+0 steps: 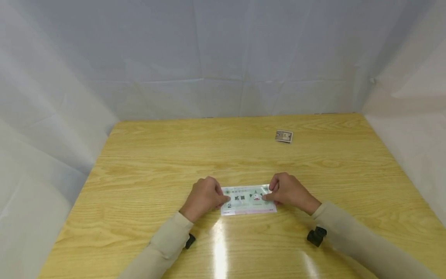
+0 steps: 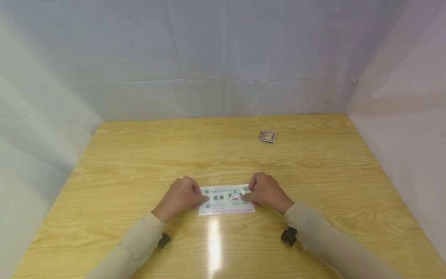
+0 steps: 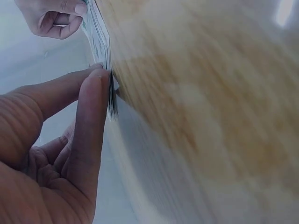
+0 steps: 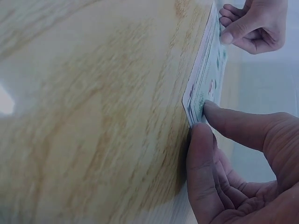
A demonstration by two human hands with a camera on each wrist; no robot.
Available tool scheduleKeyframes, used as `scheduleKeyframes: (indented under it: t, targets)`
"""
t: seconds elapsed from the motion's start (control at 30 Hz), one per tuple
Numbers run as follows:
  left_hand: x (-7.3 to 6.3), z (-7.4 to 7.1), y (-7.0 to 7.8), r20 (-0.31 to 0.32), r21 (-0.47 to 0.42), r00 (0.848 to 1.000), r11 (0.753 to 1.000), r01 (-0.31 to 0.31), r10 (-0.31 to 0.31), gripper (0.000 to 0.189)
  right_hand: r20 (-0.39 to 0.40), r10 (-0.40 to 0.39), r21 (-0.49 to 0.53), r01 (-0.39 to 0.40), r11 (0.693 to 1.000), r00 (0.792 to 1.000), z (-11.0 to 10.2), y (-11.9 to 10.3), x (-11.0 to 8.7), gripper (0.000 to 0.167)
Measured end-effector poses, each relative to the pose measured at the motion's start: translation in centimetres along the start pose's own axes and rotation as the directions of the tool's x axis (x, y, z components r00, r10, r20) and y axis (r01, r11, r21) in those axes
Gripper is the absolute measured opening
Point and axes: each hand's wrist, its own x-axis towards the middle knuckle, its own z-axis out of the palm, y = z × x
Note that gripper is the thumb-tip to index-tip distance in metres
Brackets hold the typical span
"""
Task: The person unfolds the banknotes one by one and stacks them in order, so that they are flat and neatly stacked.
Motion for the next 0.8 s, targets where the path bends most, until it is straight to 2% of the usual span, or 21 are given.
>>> scheduleKeyframes:
  t: [0.23,0.47,0.7,0.8]
  targets:
    - [-0.4,-0.2,0.0,-0.009,-0.008,1.000,1.000,-0.002,0.002,0.026,-0.006,-0.013,-0.018,0.013,1.000,1.000,-0.1,0.1,0.0,0.030]
    - [-0.9,-1.0,-0.5,-0.071,-0.055,0.997,0.997,-0.045,0.041,0.016,-0.010,-0.057,0.048,0.057,0.997,0.998,-2.3,0.4,0.7,0.021]
    - [-0.9,-1.5,-1.0,-0.053,-0.164,0.997,0.984,-0.066,0.058,0.007,-0.142,0.010,-0.034,-0.015,0.999,0.990,-5.4,1.1,2.4,0.022]
    - [-1.0,-1.6,-1.1,-0.040,-0.223,0.997,0.972,-0.079,0.072,0.009,-0.192,0.040,-0.020,-0.045,0.999,0.981,-6.6,2.1,3.1,0.028]
